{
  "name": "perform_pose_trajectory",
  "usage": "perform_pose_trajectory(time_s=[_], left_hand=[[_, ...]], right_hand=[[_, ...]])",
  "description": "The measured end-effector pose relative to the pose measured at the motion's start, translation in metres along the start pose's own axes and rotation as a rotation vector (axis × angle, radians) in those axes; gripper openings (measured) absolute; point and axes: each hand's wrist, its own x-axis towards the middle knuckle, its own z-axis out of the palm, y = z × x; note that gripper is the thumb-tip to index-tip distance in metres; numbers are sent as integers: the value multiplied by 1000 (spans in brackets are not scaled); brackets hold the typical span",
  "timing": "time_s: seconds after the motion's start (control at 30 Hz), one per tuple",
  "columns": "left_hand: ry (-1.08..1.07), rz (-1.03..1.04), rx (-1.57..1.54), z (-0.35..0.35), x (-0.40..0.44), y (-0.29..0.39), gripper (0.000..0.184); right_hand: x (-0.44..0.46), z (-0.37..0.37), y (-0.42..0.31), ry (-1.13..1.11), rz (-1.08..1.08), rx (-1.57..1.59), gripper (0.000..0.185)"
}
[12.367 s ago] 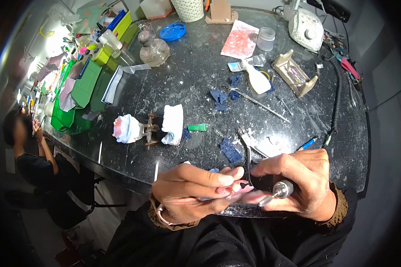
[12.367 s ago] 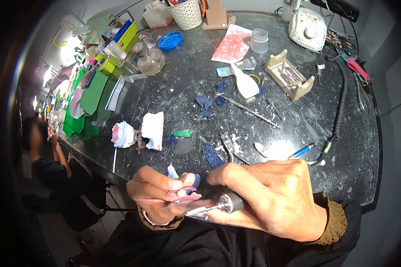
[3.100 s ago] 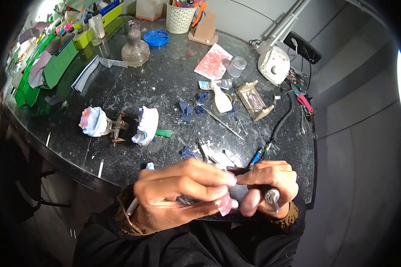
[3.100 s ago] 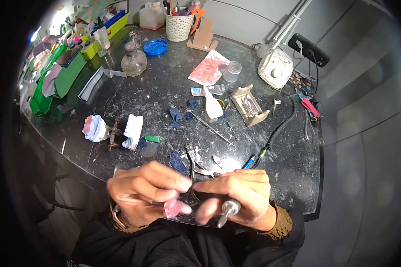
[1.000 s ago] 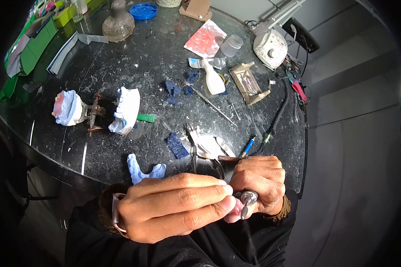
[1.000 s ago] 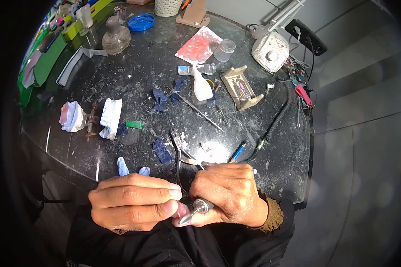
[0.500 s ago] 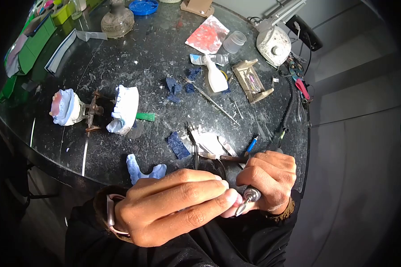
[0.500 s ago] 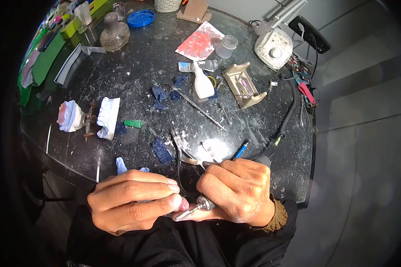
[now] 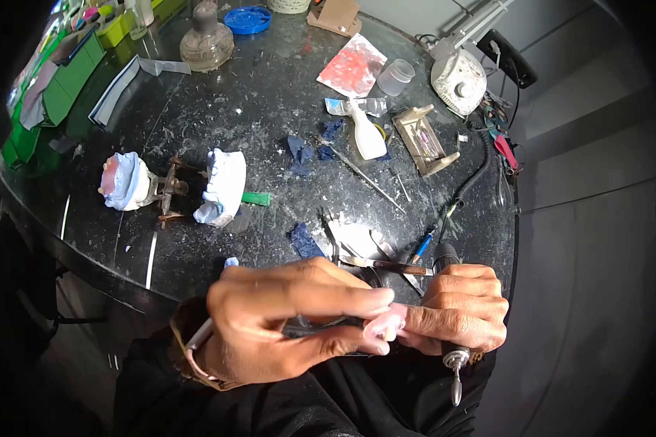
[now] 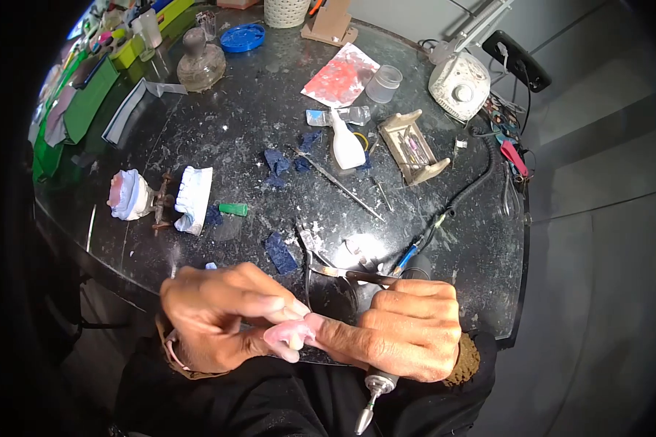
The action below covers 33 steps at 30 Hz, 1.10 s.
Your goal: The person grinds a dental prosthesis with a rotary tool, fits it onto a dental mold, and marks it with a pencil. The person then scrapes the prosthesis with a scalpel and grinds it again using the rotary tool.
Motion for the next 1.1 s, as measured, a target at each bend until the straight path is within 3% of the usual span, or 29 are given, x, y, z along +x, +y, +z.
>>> perform_pose_trajectory(time_s=[0.03,0.07,0.13,0.2,0.3,0.73,1.1], left_hand=[[81,-152,-76,3,-2,4,25],[23,-71,-83,-1,1,-1,24],[7,-203,-243,-5,3,1,23],[3,-278,-320,-5,2,1,22],[-6,-325,-344,-7,0,-4,22],[-29,-260,-182,-9,2,-4,20],[-31,-371,-368,-7,1,-5,20]], right_hand=[[0,-1,-3,-33,10,-49,28],[2,-1,-5,-13,41,-76,31],[6,5,-7,53,111,-113,37],[6,1,-2,-64,165,-219,50],[6,8,2,-97,167,-267,52],[-3,17,2,-135,149,-268,49],[-3,18,-2,-129,129,-234,45]])
